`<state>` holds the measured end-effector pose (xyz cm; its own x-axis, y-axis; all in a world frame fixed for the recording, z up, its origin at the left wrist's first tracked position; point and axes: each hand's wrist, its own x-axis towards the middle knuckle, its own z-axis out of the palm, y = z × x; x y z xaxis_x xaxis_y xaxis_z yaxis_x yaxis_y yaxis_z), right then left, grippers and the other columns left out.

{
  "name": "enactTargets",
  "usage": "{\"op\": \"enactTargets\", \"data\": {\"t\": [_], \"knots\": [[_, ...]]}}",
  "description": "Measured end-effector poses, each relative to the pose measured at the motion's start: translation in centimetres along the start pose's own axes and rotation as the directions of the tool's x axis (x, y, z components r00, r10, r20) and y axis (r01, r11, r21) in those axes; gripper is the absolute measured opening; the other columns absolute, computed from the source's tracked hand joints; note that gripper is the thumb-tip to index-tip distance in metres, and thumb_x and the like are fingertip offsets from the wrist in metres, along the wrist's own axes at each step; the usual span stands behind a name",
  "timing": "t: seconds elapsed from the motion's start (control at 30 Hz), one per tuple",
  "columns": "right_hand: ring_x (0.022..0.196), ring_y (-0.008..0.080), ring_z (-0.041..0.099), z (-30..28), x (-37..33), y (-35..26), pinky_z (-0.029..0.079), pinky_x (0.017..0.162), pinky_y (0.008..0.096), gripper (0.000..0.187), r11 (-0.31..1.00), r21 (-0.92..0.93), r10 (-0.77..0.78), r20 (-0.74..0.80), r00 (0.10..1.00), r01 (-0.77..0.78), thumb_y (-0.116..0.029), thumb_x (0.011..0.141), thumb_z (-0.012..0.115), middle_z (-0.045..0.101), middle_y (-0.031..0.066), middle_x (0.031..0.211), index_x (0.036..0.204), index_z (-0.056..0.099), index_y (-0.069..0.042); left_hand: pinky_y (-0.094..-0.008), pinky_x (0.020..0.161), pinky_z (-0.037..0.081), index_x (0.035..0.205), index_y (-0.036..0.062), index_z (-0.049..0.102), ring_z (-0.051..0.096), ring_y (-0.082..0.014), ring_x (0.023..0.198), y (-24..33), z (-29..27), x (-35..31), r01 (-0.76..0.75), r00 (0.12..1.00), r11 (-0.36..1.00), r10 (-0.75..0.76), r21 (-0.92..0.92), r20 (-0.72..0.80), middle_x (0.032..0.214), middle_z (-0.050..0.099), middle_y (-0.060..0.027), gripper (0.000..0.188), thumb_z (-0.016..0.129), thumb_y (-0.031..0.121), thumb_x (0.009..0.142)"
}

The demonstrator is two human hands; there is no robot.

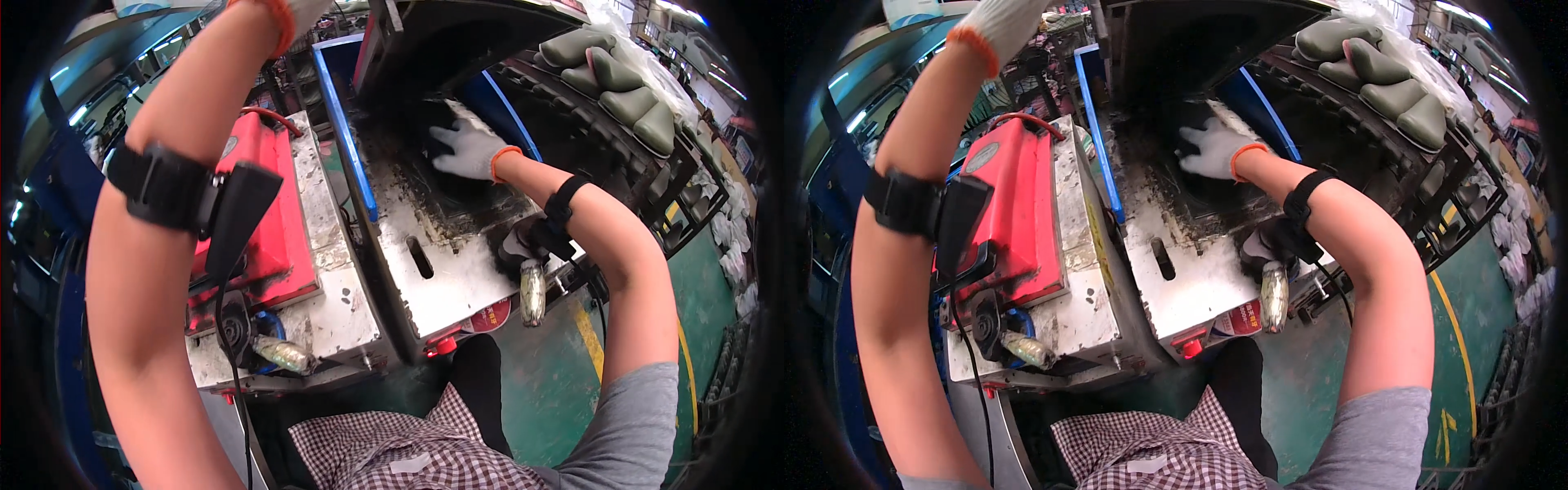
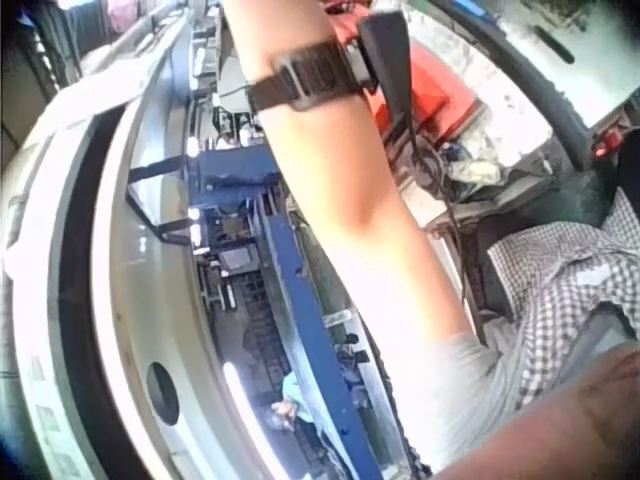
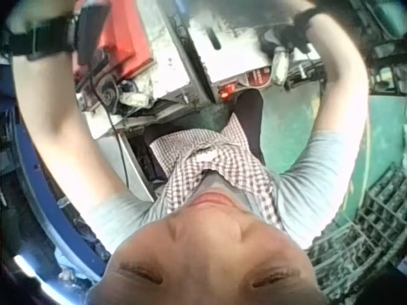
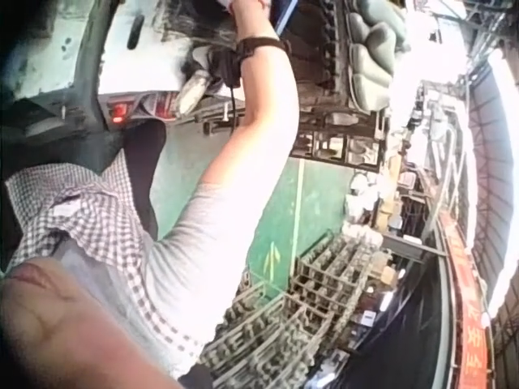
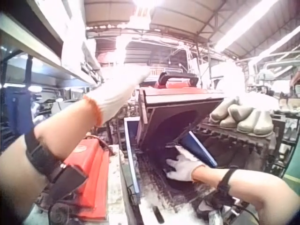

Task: Operating a pressing machine to shape shoe components and placing finished parts on a conveyor belt.

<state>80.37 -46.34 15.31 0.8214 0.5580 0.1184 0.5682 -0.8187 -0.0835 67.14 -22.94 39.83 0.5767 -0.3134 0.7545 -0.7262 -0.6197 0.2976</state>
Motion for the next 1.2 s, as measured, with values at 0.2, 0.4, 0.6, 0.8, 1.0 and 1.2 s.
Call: {"op": "enactTargets", "data": {"t": [0.2, 0.4, 0.6, 0.8, 1.0, 1.2], "knots": [[0.136, 0.0523, 0.049, -1.3, 0.4, -3.0, 0.042, 0.115, 0.0489, 0.091, 0.994, -0.035, -0.096, 0.189, 0.977, 0.104, -0.060, 0.090, 0.059, 0.033, 0.0392, 0.155, 0.164, 0.031, -0.014, -0.0368, 0.112, 0.041, 0.148, -0.0001, 0.054, 0.056, -0.0266, 0.129, -2.5, 0.5, 6.3, 0.172, 0.977, 0.985, -0.173, 0.015, 0.129, 0.148, 0.058, -0.0185, 0.070, 0.048, 0.056, 0.106], [0.136, 0.0525, 0.049, -1.1, 0.4, -2.0, 0.041, 0.115, 0.0478, 0.092, 0.992, -0.015, -0.122, 0.168, 0.978, 0.126, -0.062, 0.091, 0.059, 0.032, 0.0394, 0.156, 0.163, 0.032, -0.013, -0.0395, 0.101, 0.049, 0.136, 0.0058, 0.067, 0.065, -0.0232, 0.115, -3.3, -1.3, 9.0, -0.355, 0.879, 0.723, 0.043, 0.593, 0.475, 0.127, 0.072, -0.0109, 0.057, 0.069, 0.045, 0.095], [0.133, 0.0429, 0.052, -5.7, -9.1, -5.1, 0.043, 0.114, 0.0445, 0.067, 0.960, 0.048, -0.268, -0.140, 0.953, 0.277, -0.042, 0.095, 0.063, 0.052, 0.0270, 0.146, 0.148, 0.051, -0.002, -0.0387, 0.113, 0.042, 0.153, 0.0070, 0.048, 0.053, -0.0305, 0.136, -1.6, 3.0, 5.5, 0.147, 0.931, 0.973, -0.197, 0.179, 0.308, 0.148, 0.057, -0.0186, 0.089, 0.079, 0.045, 0.079], [0.126, 0.0406, 0.056, -3.3, -22.7, -8.8, 0.041, 0.110, 0.0557, 0.040, 0.919, 0.133, -0.329, -0.262, 0.907, 0.372, -0.021, 0.092, 0.067, 0.065, 0.0157, 0.123, 0.130, 0.066, -0.009, -0.0395, 0.108, 0.048, 0.145, 0.0029, 0.050, 0.062, -0.0355, 0.124, -0.3, 8.4, -3.1, 0.110, 0.986, 0.983, -0.127, 0.150, 0.108, 0.138, 0.061, -0.0224, 0.078, 0.076, 0.037, 0.080], [0.137, 0.0410, 0.049, -0.2, -25.6, -9.6, 0.034, 0.117, 0.0608, 0.046, 0.951, 0.124, -0.219, -0.375, 0.901, 0.282, -0.002, 0.079, 0.069, 0.063, 0.0128, 0.128, 0.123, 0.068, -0.012, -0.0467, 0.111, 0.043, 0.146, 0.0044, 0.044, 0.053, -0.0446, 0.132, 0.1, 15.5, -13.2, 0.016, 0.999, 0.957, -0.006, 0.290, -0.033, 0.149, 0.050, -0.0259, 0.079, 0.077, 0.024, 0.077], [0.138, 0.0391, 0.049, 0.1, -26.5, -8.3, 0.037, 0.116, 0.0577, 0.050, 0.967, 0.086, -0.183, -0.417, 0.890, 0.240, 0.002, 0.073, 0.068, 0.063, 0.0107, 0.129, 0.120, 0.068, -0.015, -0.0511, 0.117, 0.033, 0.156, -0.0004, 0.030, 0.040, -0.0469, 0.143, -0.5, 19.9, -19.9, 0.014, 0.999, 0.898, -0.029, 0.440, 0.027, 0.158, 0.037, -0.0302, 0.092, 0.077, 0.023, 0.080]]}}
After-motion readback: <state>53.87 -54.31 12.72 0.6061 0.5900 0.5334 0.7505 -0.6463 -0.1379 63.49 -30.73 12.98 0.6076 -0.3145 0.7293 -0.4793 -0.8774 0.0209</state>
